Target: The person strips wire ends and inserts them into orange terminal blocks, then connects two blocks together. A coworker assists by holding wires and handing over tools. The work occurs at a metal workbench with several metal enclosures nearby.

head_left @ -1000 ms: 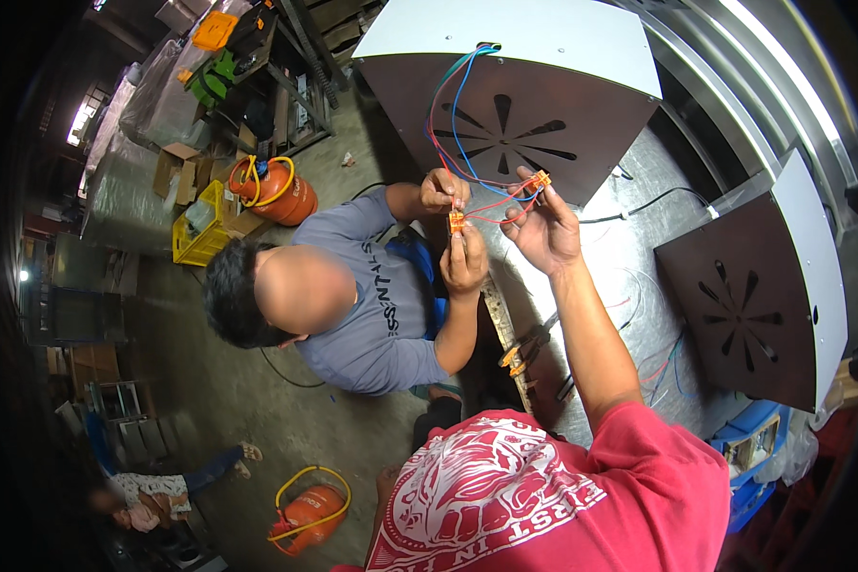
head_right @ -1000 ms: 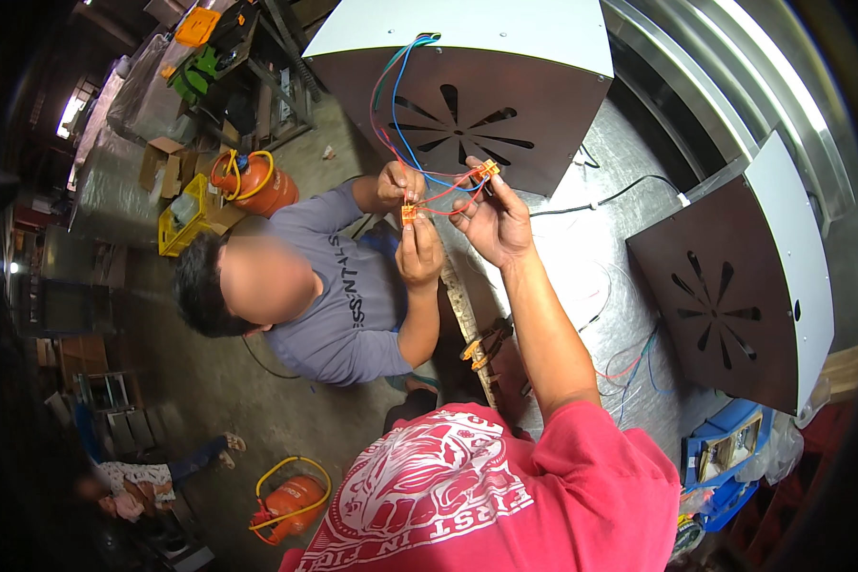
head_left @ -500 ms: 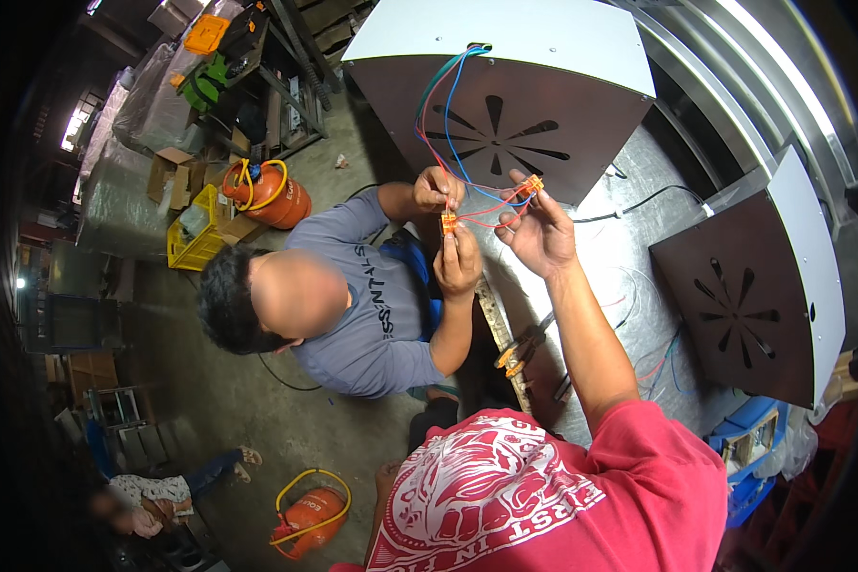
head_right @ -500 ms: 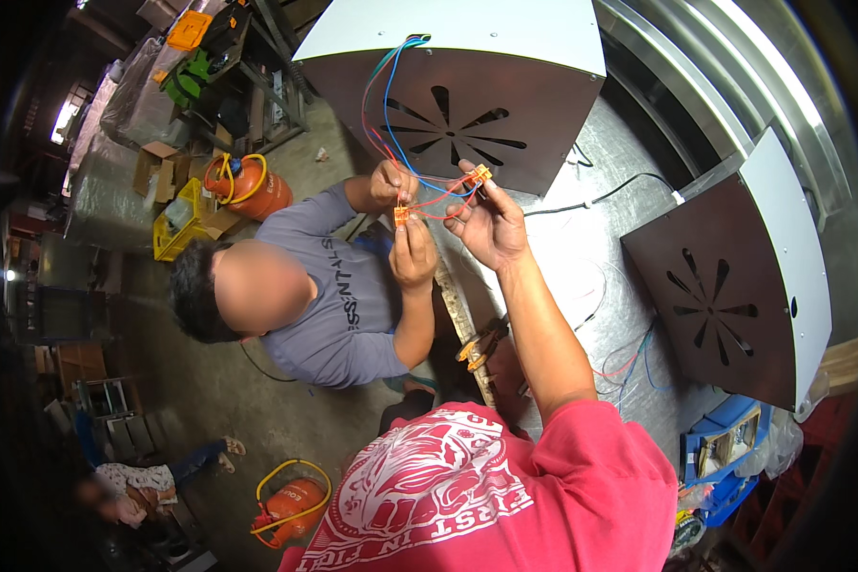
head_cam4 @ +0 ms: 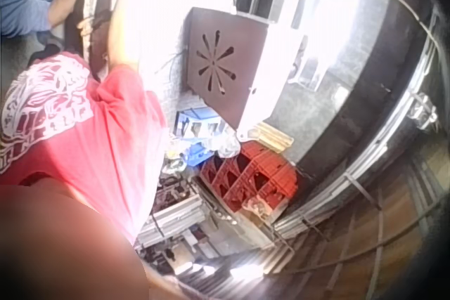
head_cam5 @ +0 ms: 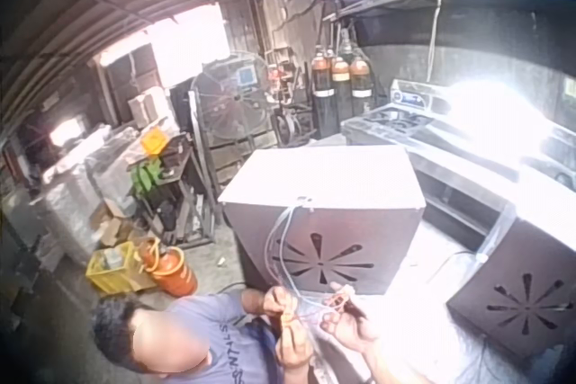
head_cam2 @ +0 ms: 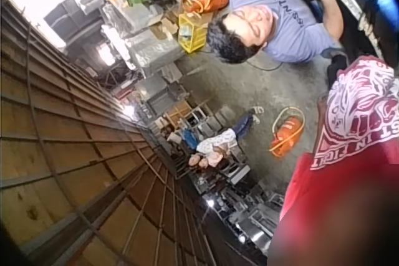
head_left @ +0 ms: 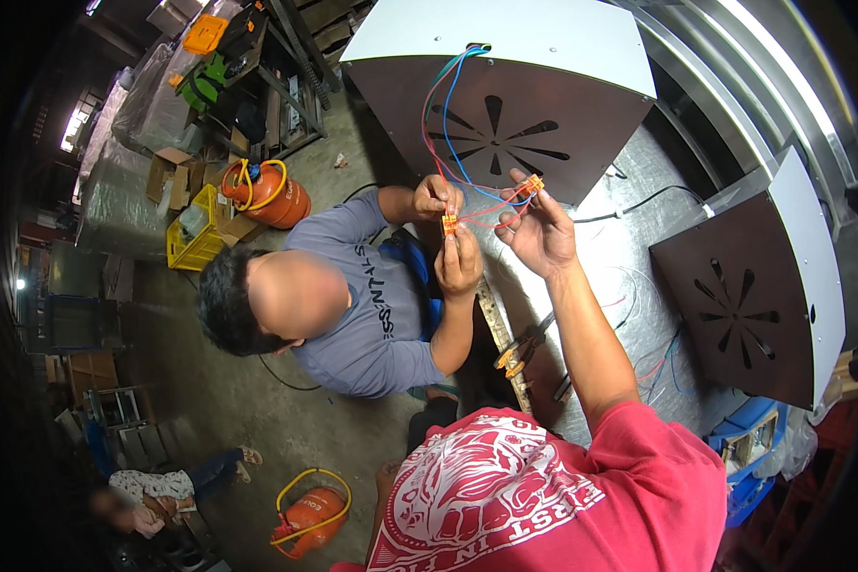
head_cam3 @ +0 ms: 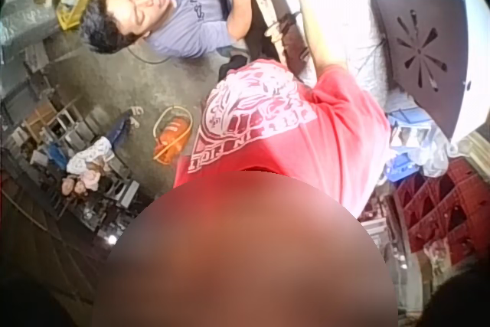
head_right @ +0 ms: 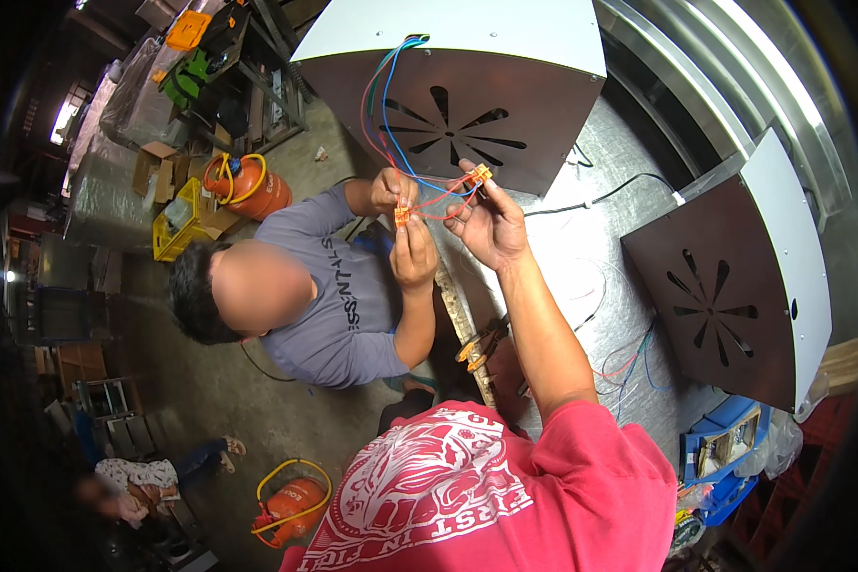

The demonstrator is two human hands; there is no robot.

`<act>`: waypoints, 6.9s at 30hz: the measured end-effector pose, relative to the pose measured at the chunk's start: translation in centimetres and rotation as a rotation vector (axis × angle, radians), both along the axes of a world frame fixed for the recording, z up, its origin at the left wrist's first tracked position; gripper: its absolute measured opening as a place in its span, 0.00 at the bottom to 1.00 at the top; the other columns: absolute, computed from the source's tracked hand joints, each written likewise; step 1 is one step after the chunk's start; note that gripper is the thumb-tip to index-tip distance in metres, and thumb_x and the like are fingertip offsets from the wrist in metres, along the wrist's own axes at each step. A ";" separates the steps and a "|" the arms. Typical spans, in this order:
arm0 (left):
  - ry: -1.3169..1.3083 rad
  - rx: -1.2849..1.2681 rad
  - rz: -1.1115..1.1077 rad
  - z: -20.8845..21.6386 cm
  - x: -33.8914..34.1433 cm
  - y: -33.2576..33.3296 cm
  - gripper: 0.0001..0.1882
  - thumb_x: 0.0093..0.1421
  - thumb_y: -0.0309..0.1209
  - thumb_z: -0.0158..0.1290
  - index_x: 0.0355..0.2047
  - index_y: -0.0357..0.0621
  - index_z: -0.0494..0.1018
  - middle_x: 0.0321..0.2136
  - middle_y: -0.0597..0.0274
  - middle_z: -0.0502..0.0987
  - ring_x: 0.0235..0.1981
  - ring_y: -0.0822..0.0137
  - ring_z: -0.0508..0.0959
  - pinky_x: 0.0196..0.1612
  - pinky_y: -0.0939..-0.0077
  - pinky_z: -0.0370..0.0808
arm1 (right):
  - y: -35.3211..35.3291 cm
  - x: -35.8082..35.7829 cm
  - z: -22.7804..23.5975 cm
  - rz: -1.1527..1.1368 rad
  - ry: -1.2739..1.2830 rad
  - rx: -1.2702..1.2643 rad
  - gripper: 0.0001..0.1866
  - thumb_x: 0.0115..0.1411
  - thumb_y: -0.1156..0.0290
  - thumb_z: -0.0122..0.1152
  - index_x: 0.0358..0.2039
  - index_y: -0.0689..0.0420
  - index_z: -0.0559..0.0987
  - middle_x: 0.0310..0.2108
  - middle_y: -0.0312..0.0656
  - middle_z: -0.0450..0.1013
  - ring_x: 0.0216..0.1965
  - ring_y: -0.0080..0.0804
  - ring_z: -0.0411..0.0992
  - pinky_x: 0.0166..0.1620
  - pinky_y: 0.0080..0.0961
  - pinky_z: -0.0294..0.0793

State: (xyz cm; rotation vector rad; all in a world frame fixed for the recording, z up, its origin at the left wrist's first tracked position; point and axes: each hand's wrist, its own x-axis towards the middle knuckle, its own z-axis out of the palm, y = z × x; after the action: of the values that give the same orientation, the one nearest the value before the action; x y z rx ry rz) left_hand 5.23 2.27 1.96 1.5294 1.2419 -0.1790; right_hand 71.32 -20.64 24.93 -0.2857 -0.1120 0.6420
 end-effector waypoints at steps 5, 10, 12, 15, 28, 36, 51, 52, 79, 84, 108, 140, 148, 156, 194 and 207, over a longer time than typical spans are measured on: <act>0.047 0.008 -0.006 0.7 0.3 -0.1 0.13 0.63 0.27 0.62 0.45 0.29 0.79 0.39 0.55 0.84 0.38 0.69 0.82 0.43 0.76 0.78 | 0.2 0.1 0.0 0.001 -0.008 0.002 0.31 0.71 0.55 0.54 0.69 0.55 0.65 0.52 0.48 0.77 0.42 0.38 0.79 0.50 0.41 0.78; 0.045 -0.033 0.034 1.2 0.5 -0.5 0.14 0.64 0.28 0.62 0.46 0.28 0.79 0.39 0.54 0.84 0.39 0.69 0.82 0.43 0.75 0.78 | 0.2 0.0 0.1 -0.006 0.002 -0.011 0.31 0.71 0.55 0.54 0.69 0.55 0.64 0.53 0.49 0.77 0.41 0.38 0.79 0.49 0.41 0.78; 0.060 -0.010 -0.012 0.8 0.2 -0.2 0.15 0.65 0.28 0.61 0.46 0.28 0.79 0.39 0.53 0.84 0.39 0.68 0.83 0.43 0.75 0.78 | 0.2 0.0 0.1 -0.006 0.001 -0.006 0.31 0.71 0.55 0.54 0.69 0.55 0.64 0.53 0.49 0.77 0.42 0.38 0.79 0.49 0.42 0.79; 0.008 0.012 -0.032 0.0 0.2 0.1 0.15 0.65 0.28 0.60 0.47 0.28 0.79 0.39 0.53 0.85 0.39 0.67 0.83 0.44 0.74 0.78 | 0.2 0.1 0.2 -0.001 -0.003 -0.006 0.31 0.71 0.56 0.54 0.69 0.55 0.64 0.53 0.50 0.77 0.42 0.38 0.80 0.49 0.42 0.79; 0.031 0.047 -0.041 1.5 1.7 0.0 0.14 0.65 0.29 0.60 0.45 0.29 0.80 0.38 0.53 0.85 0.37 0.68 0.82 0.43 0.72 0.78 | -0.1 0.1 0.0 0.003 -0.016 -0.043 0.32 0.71 0.56 0.55 0.70 0.54 0.63 0.53 0.49 0.77 0.42 0.39 0.80 0.49 0.41 0.79; 0.137 0.097 -0.178 4.1 2.7 0.2 0.12 0.65 0.26 0.59 0.45 0.30 0.80 0.39 0.54 0.85 0.39 0.68 0.82 0.46 0.73 0.77 | -0.2 0.1 -0.2 0.005 -0.018 -0.063 0.31 0.71 0.56 0.55 0.70 0.53 0.64 0.54 0.49 0.76 0.42 0.39 0.79 0.49 0.41 0.79; 0.066 0.051 -0.038 0.8 2.1 0.0 0.14 0.65 0.29 0.60 0.45 0.29 0.79 0.39 0.52 0.85 0.39 0.66 0.83 0.44 0.72 0.78 | -0.5 0.0 -0.1 -0.003 -0.015 -0.081 0.32 0.70 0.56 0.56 0.70 0.54 0.63 0.53 0.47 0.77 0.42 0.38 0.79 0.50 0.40 0.77; 0.075 0.052 -0.038 0.6 1.9 0.0 0.14 0.65 0.29 0.60 0.45 0.29 0.79 0.39 0.52 0.85 0.39 0.67 0.82 0.44 0.73 0.78 | -0.5 0.0 0.0 -0.004 -0.014 -0.081 0.32 0.70 0.56 0.56 0.70 0.54 0.63 0.53 0.47 0.77 0.42 0.38 0.79 0.50 0.40 0.77; 0.114 0.012 -0.028 0.9 2.2 0.0 0.15 0.65 0.30 0.61 0.46 0.31 0.80 0.39 0.53 0.85 0.39 0.68 0.82 0.44 0.73 0.78 | -1.0 0.0 0.2 -0.012 -0.013 -0.059 0.32 0.71 0.56 0.54 0.70 0.54 0.62 0.51 0.48 0.78 0.42 0.39 0.80 0.50 0.41 0.77; 0.097 0.010 -0.019 1.2 2.4 -0.4 0.14 0.64 0.30 0.61 0.45 0.31 0.80 0.39 0.54 0.85 0.38 0.68 0.82 0.43 0.73 0.78 | -0.9 -0.1 0.0 -0.006 -0.002 -0.061 0.32 0.71 0.56 0.55 0.71 0.54 0.62 0.51 0.47 0.78 0.43 0.39 0.80 0.50 0.42 0.76; 0.080 0.042 -0.091 3.4 3.2 0.1 0.14 0.64 0.29 0.61 0.46 0.32 0.80 0.40 0.51 0.85 0.40 0.65 0.83 0.46 0.71 0.78 | -1.1 -0.4 -0.5 -0.013 0.009 -0.088 0.27 0.70 0.56 0.55 0.63 0.57 0.70 0.50 0.43 0.78 0.43 0.38 0.80 0.49 0.40 0.76; 0.186 0.137 -0.047 1.8 3.0 -0.4 0.21 0.56 0.35 0.68 0.45 0.32 0.81 0.38 0.48 0.85 0.38 0.63 0.84 0.43 0.69 0.79 | -1.6 -0.6 -1.0 -0.017 0.028 -0.089 0.27 0.70 0.56 0.55 0.64 0.56 0.71 0.49 0.42 0.78 0.44 0.40 0.80 0.50 0.40 0.76; 0.217 0.127 -0.136 6.5 5.5 -0.7 0.22 0.57 0.34 0.67 0.48 0.31 0.80 0.38 0.48 0.85 0.38 0.64 0.83 0.42 0.70 0.79 | -1.6 -0.5 -0.9 -0.021 0.011 -0.096 0.26 0.71 0.56 0.55 0.64 0.55 0.70 0.52 0.46 0.77 0.43 0.38 0.80 0.48 0.40 0.78; 0.226 0.105 -0.131 9.1 7.4 -1.2 0.20 0.58 0.33 0.66 0.46 0.31 0.81 0.38 0.48 0.85 0.37 0.65 0.83 0.42 0.70 0.79 | -1.4 -0.7 -0.7 -0.010 0.014 -0.102 0.29 0.69 0.56 0.57 0.65 0.57 0.68 0.52 0.46 0.77 0.45 0.38 0.79 0.52 0.42 0.78; 0.259 0.107 -0.197 9.1 7.6 -1.0 0.19 0.63 0.34 0.61 0.47 0.31 0.81 0.40 0.48 0.85 0.40 0.64 0.84 0.45 0.70 0.78 | -1.8 -0.7 -0.2 -0.031 -0.008 -0.097 0.29 0.70 0.57 0.55 0.66 0.58 0.67 0.52 0.49 0.76 0.42 0.39 0.80 0.47 0.41 0.79; -0.532 0.832 -0.737 33.3 35.9 -1.0 0.07 0.58 0.23 0.58 0.38 0.37 0.78 0.29 0.51 0.77 0.30 0.54 0.78 0.35 0.62 0.74 | -2.0 -1.0 -0.4 -0.027 0.000 -0.092 0.26 0.70 0.54 0.57 0.63 0.54 0.70 0.52 0.45 0.76 0.44 0.34 0.79 0.50 0.38 0.79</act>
State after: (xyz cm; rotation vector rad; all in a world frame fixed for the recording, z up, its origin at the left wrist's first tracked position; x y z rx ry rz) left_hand 41.17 1.31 35.28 2.4990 0.2577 0.3030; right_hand 70.33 -22.65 24.58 -0.3753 -0.0790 0.6210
